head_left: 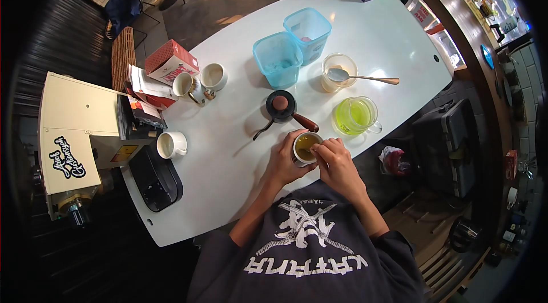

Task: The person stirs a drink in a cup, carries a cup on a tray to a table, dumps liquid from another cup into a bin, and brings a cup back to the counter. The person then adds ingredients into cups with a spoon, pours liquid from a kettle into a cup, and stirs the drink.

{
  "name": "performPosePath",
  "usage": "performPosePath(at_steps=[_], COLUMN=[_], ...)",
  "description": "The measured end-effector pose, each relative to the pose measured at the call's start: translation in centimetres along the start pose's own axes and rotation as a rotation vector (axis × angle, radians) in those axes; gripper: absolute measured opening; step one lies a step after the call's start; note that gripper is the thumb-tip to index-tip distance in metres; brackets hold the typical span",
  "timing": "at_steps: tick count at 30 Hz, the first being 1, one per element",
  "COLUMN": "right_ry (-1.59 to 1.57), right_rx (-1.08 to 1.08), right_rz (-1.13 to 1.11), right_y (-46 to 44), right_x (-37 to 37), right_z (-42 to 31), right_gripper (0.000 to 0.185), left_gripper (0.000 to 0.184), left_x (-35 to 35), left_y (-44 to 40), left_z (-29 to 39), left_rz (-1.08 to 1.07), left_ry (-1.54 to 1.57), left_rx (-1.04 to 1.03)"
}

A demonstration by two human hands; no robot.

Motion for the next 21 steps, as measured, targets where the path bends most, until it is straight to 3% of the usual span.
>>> performPosePath(at_steps=[10, 21], right_ry=[0.018, 0.034], right_rx=[0.017, 0.069], right_rz=[0.093, -0.127], right_y=[-0.8, -0.4], right_x=[0.0, 0.5], right_z=[0.7, 0.3], right_gripper=[0.021, 0.025], left_gripper=[0.086, 0.086], left_x=[-0.1, -0.1], left_y=[0.1, 0.1], left_z=[-0.1, 0.0], left_rz=[-0.007, -0.028], left_ry=[0.014, 0.04], left_rx=[0.019, 0.058])
Point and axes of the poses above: each hand's wrist, its own y-axis away from the middle knuckle, its own x-axis out of the back of the hand, z = x × y, the point moved 5 cm from there along -y, towards the middle knuckle, and after that the axes turned 12 degrees about z, right-handed, at the moved point
